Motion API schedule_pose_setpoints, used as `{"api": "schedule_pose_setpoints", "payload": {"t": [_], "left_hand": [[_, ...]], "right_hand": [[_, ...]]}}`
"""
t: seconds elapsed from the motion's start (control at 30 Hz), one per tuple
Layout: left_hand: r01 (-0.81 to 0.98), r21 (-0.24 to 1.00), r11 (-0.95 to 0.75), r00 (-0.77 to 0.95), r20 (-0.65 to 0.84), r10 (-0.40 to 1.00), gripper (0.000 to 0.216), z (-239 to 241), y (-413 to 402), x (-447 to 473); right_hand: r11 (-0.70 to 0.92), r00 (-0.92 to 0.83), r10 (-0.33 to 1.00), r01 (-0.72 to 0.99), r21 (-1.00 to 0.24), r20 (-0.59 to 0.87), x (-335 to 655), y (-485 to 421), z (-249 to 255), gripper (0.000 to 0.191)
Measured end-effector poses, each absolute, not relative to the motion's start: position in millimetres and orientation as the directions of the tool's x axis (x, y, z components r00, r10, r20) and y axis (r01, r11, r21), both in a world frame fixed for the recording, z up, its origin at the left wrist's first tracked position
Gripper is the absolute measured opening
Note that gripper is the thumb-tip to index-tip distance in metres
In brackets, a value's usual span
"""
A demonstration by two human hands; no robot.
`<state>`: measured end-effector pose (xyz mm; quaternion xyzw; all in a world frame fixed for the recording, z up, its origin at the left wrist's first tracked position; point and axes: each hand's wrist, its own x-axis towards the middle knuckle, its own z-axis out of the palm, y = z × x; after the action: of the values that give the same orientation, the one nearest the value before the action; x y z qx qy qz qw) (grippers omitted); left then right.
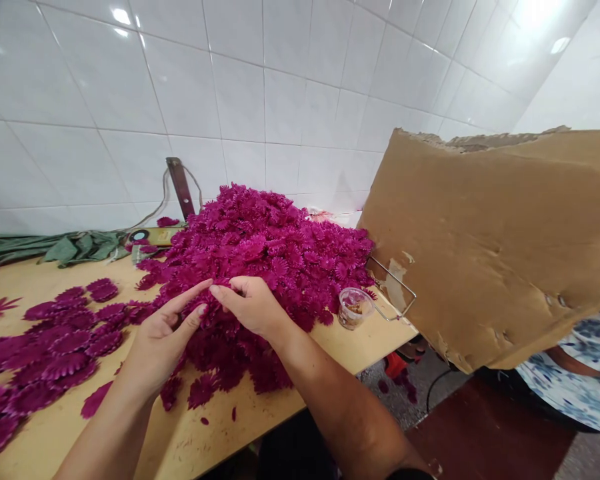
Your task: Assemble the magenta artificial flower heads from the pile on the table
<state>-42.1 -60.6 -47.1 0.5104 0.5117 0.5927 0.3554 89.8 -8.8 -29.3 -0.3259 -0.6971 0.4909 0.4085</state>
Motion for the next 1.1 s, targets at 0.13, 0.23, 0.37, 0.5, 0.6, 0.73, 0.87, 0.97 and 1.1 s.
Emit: {"api": "schedule_pose_setpoints", "payload": {"t": [0.13,0.23,0.37,0.5,0.6,0.73,0.87,0.97,1.1], "left_hand": [[0.066,0.963,-0.263,-0.267,0.271,0.925,0.041,-47,-58,-43],[-0.011,0.967,-0.253,-0.367,0.232,0.901,0.036,-49,-54,-43],[-0.248,0.939,-0.240,-0.465,0.102,0.879,0.037,-47,-50,-38],[-0.431,0.872,-0.231,-0.479,-0.005,0.878,0.034,-37,-46,-41],[-0.454,0.840,-0.297,-0.583,-0.029,0.812,0.025,-30,-44,-64],[-0.356,0.877,-0.323,-0.675,-0.003,0.738,0.021,-26,-47,-93],[-0.070,0.967,-0.247,-0.405,0.198,0.893,0.041,-23,-49,-77],[0.052,0.953,-0.299,-0.267,0.302,0.915,0.038,-23,-44,-56],[0.028,0.962,-0.272,-0.405,0.259,0.877,0.034,-29,-31,-58]], "right_hand": [[0.206,-0.570,0.805,0.013,-0.978,0.162,87,-8,-26,0.040],[0.161,-0.588,0.799,0.007,-0.987,0.126,84,-7,-25,0.045],[0.171,-0.565,0.809,-0.038,-0.985,0.162,73,-7,-22,0.048],[0.169,-0.526,0.828,-0.100,-0.981,0.196,67,-5,-14,0.047],[0.069,-0.458,0.875,-0.204,-0.977,0.157,79,3,-5,0.045],[0.052,-0.351,0.926,-0.244,-0.968,0.139,101,19,5,0.050],[0.157,-0.400,0.906,0.004,-0.988,0.143,97,23,4,0.047],[0.238,-0.504,0.849,0.100,-0.966,0.157,84,19,-1,0.045],[0.205,-0.533,0.836,0.089,-0.975,0.127,83,18,-2,0.045]]}}
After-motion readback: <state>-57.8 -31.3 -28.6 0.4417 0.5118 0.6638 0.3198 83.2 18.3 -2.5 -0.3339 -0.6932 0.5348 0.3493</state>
